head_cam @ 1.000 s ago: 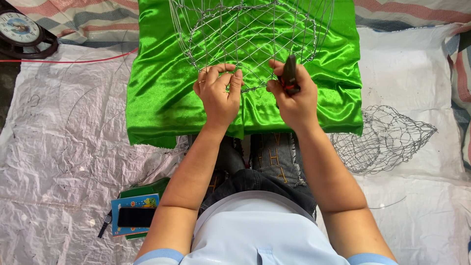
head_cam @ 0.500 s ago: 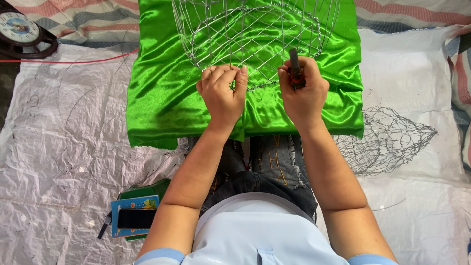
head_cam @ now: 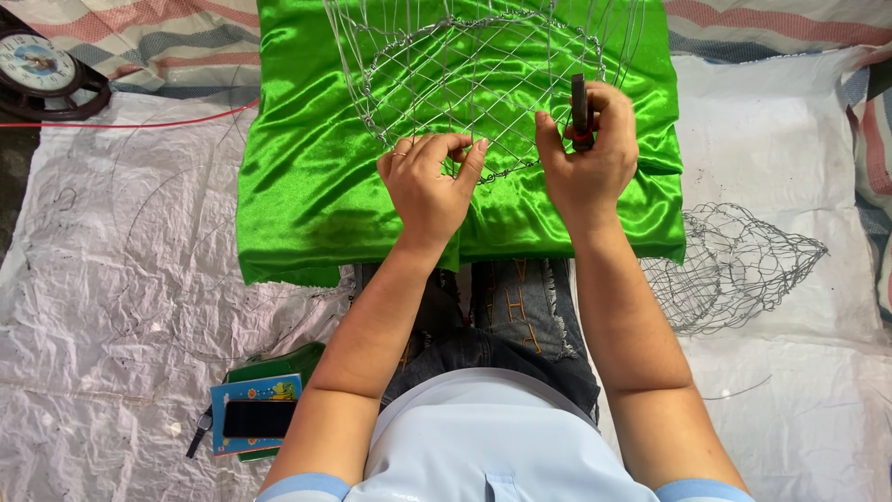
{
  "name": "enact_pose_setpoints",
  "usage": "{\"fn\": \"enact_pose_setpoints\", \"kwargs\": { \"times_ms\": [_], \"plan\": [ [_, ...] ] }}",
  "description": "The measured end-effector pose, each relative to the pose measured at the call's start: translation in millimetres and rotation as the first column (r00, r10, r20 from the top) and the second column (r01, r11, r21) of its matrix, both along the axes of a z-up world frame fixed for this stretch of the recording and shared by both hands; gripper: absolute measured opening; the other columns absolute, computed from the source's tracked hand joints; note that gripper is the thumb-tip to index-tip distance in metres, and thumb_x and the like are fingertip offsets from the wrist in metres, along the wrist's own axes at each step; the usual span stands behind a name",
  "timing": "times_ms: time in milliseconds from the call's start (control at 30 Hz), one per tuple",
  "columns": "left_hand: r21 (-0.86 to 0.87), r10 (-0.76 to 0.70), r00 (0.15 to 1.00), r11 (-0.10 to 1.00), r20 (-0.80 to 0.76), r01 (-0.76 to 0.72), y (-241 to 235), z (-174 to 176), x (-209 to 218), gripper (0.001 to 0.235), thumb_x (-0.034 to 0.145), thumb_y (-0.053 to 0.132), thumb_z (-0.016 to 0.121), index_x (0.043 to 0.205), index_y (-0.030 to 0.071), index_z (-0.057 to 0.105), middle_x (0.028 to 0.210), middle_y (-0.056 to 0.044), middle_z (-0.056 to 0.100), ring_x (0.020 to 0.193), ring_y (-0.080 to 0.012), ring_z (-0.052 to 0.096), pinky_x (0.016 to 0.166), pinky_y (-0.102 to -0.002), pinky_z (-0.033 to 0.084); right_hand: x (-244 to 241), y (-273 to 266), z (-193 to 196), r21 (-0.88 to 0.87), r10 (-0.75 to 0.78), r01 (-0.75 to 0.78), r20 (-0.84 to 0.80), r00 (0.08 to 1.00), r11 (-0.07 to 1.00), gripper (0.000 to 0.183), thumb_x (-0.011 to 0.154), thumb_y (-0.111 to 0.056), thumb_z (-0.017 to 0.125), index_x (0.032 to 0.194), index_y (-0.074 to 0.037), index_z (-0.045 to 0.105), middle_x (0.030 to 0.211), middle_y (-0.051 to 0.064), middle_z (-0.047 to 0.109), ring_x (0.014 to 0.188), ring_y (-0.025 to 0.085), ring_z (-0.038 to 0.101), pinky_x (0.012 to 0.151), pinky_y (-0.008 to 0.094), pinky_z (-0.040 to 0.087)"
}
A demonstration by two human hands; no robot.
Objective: The person assembles a wire frame by using pliers to cut and twist sections of wire together.
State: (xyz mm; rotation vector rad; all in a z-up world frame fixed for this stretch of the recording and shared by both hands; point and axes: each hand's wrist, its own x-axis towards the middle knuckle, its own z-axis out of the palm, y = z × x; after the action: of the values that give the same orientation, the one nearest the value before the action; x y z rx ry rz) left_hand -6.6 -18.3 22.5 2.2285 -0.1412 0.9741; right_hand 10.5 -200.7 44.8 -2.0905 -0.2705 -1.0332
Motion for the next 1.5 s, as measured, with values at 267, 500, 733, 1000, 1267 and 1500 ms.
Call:
{"fn": "enact_pose_setpoints", "kwargs": {
  "times_ms": [267,500,733,1000,1267,1500],
  "plan": [
    [-0.086,-0.103,0.969,0.988,0.226,0.125,12,-12,12,0.013,0.091,0.039,0.079,0.092,0.026,0.076,0.07,0.012,0.065,0.079,-0.0157,0.064,0.085,-0.031,0.039,-2,-2,-21,0.274,0.17,-0.161,-0.009,0.985,0.948,0.025,0.092,-0.006,0.086,0.103,-0.005,0.064,0.084,0.012,0.072,0.064,0.02,0.065,0.059,0.029,0.052],
    [-0.019,-0.028,0.912,0.999,0.409,0.039,15,-47,34,0.029,0.092,0.025,0.08,0.115,0.016,0.063,0.091,0.006,0.066,0.097,-0.0203,0.063,0.1,-0.041,0.036,-5,-3,-30,0.399,0.195,-0.176,-0.008,0.981,0.9,0.025,0.092,-0.001,0.085,0.104,-0.002,0.063,0.082,0.015,0.07,0.066,0.017,0.064,0.062,0.03,0.053],
    [-0.037,-0.062,0.912,0.996,0.404,0.084,19,-40,30,0.026,0.101,0.011,0.066,0.127,0.008,0.061,0.095,0.0,0.065,0.089,-0.0181,0.065,0.099,-0.044,0.041,-6,-3,-27,0.413,0.219,-0.2,0.002,0.976,0.889,0.024,0.094,0.0,0.084,0.104,-0.001,0.062,0.082,0.016,0.069,0.064,0.018,0.064,0.06,0.03,0.053],
    [0.101,-0.236,0.912,0.972,0.335,0.214,22,-47,26,0.073,0.092,0.073,0.063,0.138,0.015,0.06,0.125,-0.008,0.062,0.115,-0.0299,0.059,0.102,-0.047,0.041,0,-2,-24,0.429,0.258,-0.24,0.015,0.966,0.871,0.026,0.096,-0.003,0.083,0.107,-0.002,0.06,0.084,0.016,0.068,0.066,0.016,0.063,0.061,0.028,0.051],
    [0.187,-0.286,0.955,0.945,0.081,0.268,18,-10,7,0.032,0.092,0.046,0.077,0.089,0.014,0.081,0.115,-0.008,0.06,0.106,-0.0308,0.053,0.1,-0.048,0.039,-15,-3,-9,0.375,0.231,-0.178,-0.101,0.968,0.91,0.025,0.1,-0.01,0.078,0.11,-0.011,0.055,0.102,0.008,0.064,0.083,0.016,0.063,0.077,0.029,0.056],
    [0.067,-0.296,0.913,0.955,0.279,0.289,5,-6,20,0.033,0.093,0.029,0.077,0.065,0.016,0.066,0.096,0.0,0.062,0.09,-0.0248,0.057,0.091,-0.04,0.043,-37,-1,-64,0.37,0.197,-0.2,0.048,0.979,0.907,0.024,0.093,-0.004,0.084,0.098,-0.002,0.06,0.101,0.017,0.067,0.067,0.018,0.062,0.061,0.027,0.05]
  ]
}}
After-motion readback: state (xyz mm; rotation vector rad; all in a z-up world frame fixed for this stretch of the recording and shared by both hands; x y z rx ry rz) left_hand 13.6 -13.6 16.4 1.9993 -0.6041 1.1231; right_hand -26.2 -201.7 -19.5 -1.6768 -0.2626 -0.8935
